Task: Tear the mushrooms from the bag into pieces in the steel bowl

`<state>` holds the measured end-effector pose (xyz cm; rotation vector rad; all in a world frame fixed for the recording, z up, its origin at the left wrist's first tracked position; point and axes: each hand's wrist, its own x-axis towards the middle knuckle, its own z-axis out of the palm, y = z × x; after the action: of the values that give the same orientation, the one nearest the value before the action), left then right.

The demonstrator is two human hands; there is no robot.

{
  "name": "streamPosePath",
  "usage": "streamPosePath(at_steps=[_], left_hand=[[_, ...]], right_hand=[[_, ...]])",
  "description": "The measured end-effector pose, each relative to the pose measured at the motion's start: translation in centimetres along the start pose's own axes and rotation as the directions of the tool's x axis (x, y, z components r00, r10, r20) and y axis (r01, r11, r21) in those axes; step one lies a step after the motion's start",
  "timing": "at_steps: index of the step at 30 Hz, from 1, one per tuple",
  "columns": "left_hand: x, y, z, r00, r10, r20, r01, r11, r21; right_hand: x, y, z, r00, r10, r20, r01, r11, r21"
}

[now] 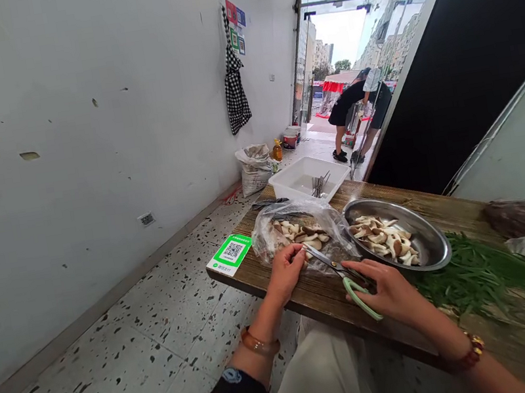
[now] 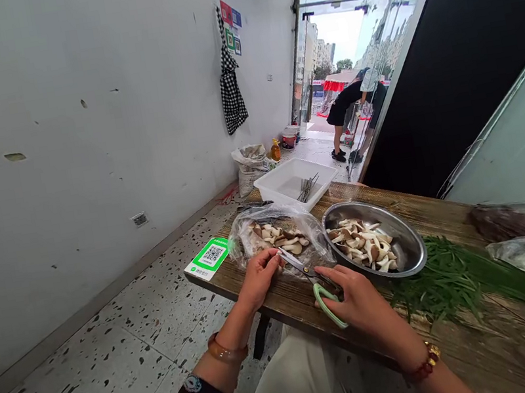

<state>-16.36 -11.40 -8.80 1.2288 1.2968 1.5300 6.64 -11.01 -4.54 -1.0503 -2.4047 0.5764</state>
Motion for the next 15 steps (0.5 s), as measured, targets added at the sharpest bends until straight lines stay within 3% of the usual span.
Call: streamPosePath(at_steps=[15], left_hand=[[0.2, -0.6, 0.0, 0.999, -0.001, 0.037, 0.003, 0.998, -0.062]], right_hand=[[1.3, 0.1, 0.3, 0.997, 0.049, 0.059, -0.055, 0.994, 0.099]])
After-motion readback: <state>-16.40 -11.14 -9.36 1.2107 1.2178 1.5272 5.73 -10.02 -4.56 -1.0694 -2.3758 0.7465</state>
